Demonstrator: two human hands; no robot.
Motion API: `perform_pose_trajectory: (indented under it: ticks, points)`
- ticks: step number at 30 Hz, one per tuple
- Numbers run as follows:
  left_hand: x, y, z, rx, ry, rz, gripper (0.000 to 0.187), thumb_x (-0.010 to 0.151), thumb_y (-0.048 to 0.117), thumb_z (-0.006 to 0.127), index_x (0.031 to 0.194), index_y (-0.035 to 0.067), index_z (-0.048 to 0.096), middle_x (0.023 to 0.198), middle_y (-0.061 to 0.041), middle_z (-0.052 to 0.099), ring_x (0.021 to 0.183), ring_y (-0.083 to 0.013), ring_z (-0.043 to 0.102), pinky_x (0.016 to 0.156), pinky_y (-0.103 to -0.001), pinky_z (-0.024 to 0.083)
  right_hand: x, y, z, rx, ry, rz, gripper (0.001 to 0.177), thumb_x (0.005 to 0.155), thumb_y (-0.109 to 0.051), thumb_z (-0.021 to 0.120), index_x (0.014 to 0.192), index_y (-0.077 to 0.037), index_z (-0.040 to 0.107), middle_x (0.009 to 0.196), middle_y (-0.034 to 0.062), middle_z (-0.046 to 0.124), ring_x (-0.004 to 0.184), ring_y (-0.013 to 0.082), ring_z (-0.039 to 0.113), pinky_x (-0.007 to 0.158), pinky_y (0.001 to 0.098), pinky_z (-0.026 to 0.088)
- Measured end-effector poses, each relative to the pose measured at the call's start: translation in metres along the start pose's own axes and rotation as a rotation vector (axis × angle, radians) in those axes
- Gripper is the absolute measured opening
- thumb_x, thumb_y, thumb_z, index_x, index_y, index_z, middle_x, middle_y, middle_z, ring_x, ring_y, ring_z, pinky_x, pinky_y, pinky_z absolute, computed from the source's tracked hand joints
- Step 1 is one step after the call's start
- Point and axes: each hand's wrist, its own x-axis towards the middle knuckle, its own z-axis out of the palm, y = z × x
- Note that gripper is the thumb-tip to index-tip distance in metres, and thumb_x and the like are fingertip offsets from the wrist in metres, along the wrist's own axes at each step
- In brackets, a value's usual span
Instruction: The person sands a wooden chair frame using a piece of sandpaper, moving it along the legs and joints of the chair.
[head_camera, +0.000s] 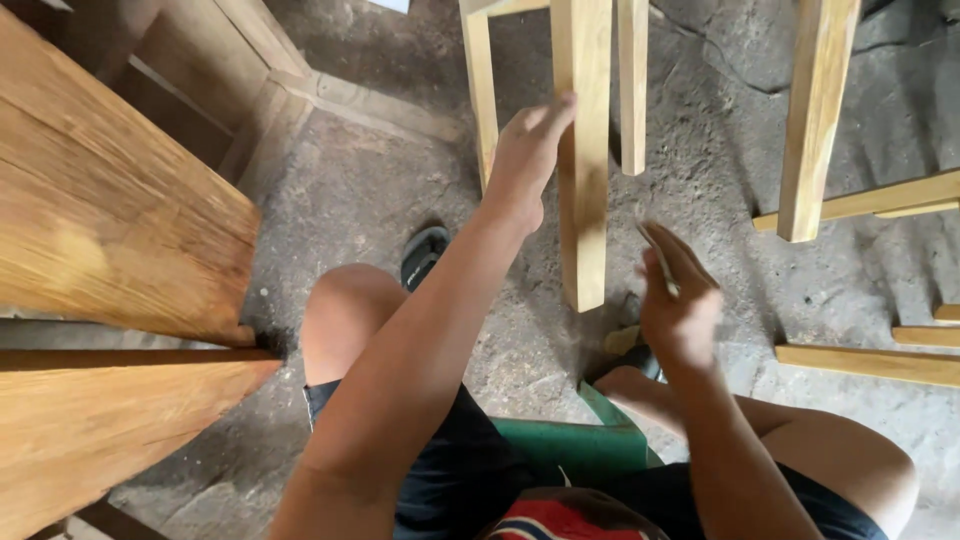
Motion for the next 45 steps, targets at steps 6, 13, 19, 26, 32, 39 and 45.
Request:
perform_pose_trajectory:
  ticks: [6, 13, 19, 26, 32, 39, 45]
  points:
    - [0.009, -0.008, -0.006, -0.129, -0.193, 0.099, 0.086, 0.086, 0.064, 0.066, 0.14, -0.004, 0.059, 0.13, -0.024, 0.064, 0.122, -0.0367, 0.059, 0.106, -0.055, 0.045, -0.059, -0.003, 0.08, -0.077, 0.079, -0.355, 0.047, 0.1, -0.002, 0.058, 0.143, 0.013, 0.046, 0.154, 0.0379, 0.04, 0.145, 0.0587, 0.036, 0.113, 0.0559, 0.041]
    - [0.003, 0.001, -0.002, -0.205, -0.183, 0.068, 0.1, 0.082, 0.077, 0.055, 0.145, 0.0, 0.056, 0.137, -0.018, 0.062, 0.127, -0.0287, 0.055, 0.107, -0.045, 0.04, 0.072, -0.008, 0.106, -0.133, 0.266, -0.515, 0.034, 0.11, -0.003, 0.05, 0.143, 0.002, 0.059, 0.159, 0.0262, 0.043, 0.152, 0.0509, 0.032, 0.129, 0.061, 0.032]
    - [0.01, -0.003, -0.009, -0.287, -0.125, -0.057, 0.111, 0.085, 0.088, 0.037, 0.145, -0.004, 0.052, 0.135, -0.023, 0.064, 0.115, -0.0316, 0.059, 0.1, -0.04, 0.044, 0.225, -0.054, 0.096, -0.148, 0.301, -0.551, 0.042, 0.115, -0.006, 0.052, 0.153, 0.009, 0.044, 0.163, 0.0288, 0.041, 0.155, 0.0502, 0.032, 0.133, 0.0515, 0.035]
    - [0.014, -0.01, 0.004, -0.292, -0.192, 0.026, 0.108, 0.09, 0.082, 0.046, 0.149, -0.008, 0.056, 0.134, -0.025, 0.056, 0.116, -0.0329, 0.051, 0.099, -0.045, 0.041, -0.012, -0.021, 0.073, -0.164, 0.229, -0.458, 0.039, 0.106, -0.006, 0.047, 0.137, 0.019, 0.05, 0.145, 0.0388, 0.048, 0.135, 0.056, 0.051, 0.11, 0.0588, 0.05]
    - [0.009, -0.025, 0.021, -0.282, -0.137, -0.015, 0.109, 0.08, 0.076, 0.052, 0.163, 0.015, 0.017, 0.161, -0.009, 0.03, 0.147, -0.025, 0.03, 0.121, -0.048, 0.026, 0.094, -0.016, 0.073, -0.324, 0.356, -0.433, 0.038, 0.118, -0.027, 0.049, 0.131, 0.006, 0.062, 0.111, 0.0241, 0.073, 0.074, 0.0227, 0.072, 0.053, 0.0281, 0.057]
    - [0.005, -0.035, 0.026, -0.641, -0.389, 0.183, 0.1, 0.101, 0.073, 0.038, 0.163, -0.004, 0.024, 0.158, -0.028, 0.037, 0.146, -0.0359, 0.037, 0.122, -0.047, 0.033, 0.112, 0.003, 0.093, 0.274, 0.158, 0.198, 0.044, 0.115, -0.036, 0.044, 0.115, 0.003, 0.065, 0.096, 0.0157, 0.067, 0.079, 0.0248, 0.065, 0.065, 0.0364, 0.053]
    - [0.008, -0.042, 0.035, -0.571, -0.302, 0.211, 0.093, 0.102, 0.069, 0.041, 0.165, 0.002, 0.022, 0.161, -0.018, 0.034, 0.15, -0.0305, 0.033, 0.121, -0.043, 0.03, 0.011, 0.004, 0.065, 0.53, 0.02, 0.501, 0.056, 0.108, -0.037, 0.042, 0.152, -0.004, 0.047, 0.146, 0.02, 0.06, 0.128, 0.0291, 0.061, 0.1, 0.0355, 0.051]
